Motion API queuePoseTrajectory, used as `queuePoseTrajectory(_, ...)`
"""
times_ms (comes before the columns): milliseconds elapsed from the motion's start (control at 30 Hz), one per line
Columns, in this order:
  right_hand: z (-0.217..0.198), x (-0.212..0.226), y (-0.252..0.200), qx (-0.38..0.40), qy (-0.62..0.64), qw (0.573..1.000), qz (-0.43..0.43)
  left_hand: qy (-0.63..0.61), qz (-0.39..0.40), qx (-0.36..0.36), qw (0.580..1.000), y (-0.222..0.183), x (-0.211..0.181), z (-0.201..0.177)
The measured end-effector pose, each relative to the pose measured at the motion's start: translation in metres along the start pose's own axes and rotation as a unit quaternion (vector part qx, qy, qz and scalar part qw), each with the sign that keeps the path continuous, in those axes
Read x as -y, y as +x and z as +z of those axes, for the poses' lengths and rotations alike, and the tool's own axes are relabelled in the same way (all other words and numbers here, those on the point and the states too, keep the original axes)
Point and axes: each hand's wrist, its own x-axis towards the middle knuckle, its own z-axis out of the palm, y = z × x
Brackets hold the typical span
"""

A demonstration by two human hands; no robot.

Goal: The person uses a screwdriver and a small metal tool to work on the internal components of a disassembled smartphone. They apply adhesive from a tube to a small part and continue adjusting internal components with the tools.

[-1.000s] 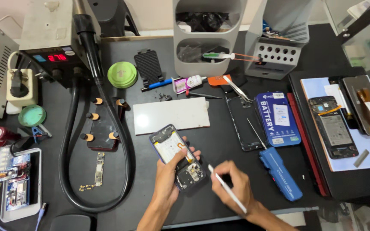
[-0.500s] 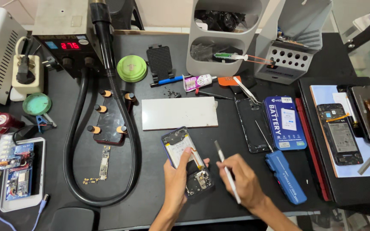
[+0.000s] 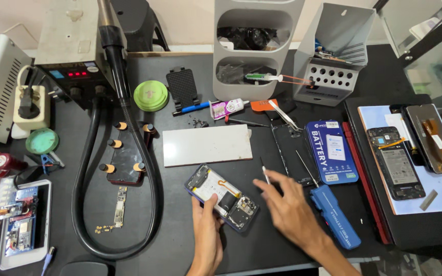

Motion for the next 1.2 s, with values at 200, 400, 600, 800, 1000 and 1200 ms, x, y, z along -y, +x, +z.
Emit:
queuePoseTrajectory(200,0.01,0.032,0.007,0.049,0.093,0.994,-0.023,0.006,0.006,0.021,1.0,-0.006,0.006,-0.002)
queuePoseTrajectory(400,0.017,0.025,0.013,0.046,0.104,0.993,0.009,0.025,0.106,0.003,0.994,0.006,0.001,-0.01)
queuePoseTrajectory(600,0.019,0.016,0.015,0.054,0.089,0.994,-0.024,0.368,0.47,0.015,0.802,0.021,-0.072,0.025)
queuePoseTrajectory(800,0.019,0.01,0.01,0.073,0.086,0.991,-0.071,0.544,0.484,0.093,0.679,0.082,-0.104,0.084)
queuePoseTrajectory(1000,0.024,0.005,-0.001,0.086,0.087,0.989,-0.082,0.643,0.429,-0.002,0.634,0.158,-0.103,0.113)
queuePoseTrajectory(1200,0.025,0.004,-0.004,0.08,0.106,0.986,-0.102,0.583,0.432,0.045,0.687,0.181,-0.104,0.105)
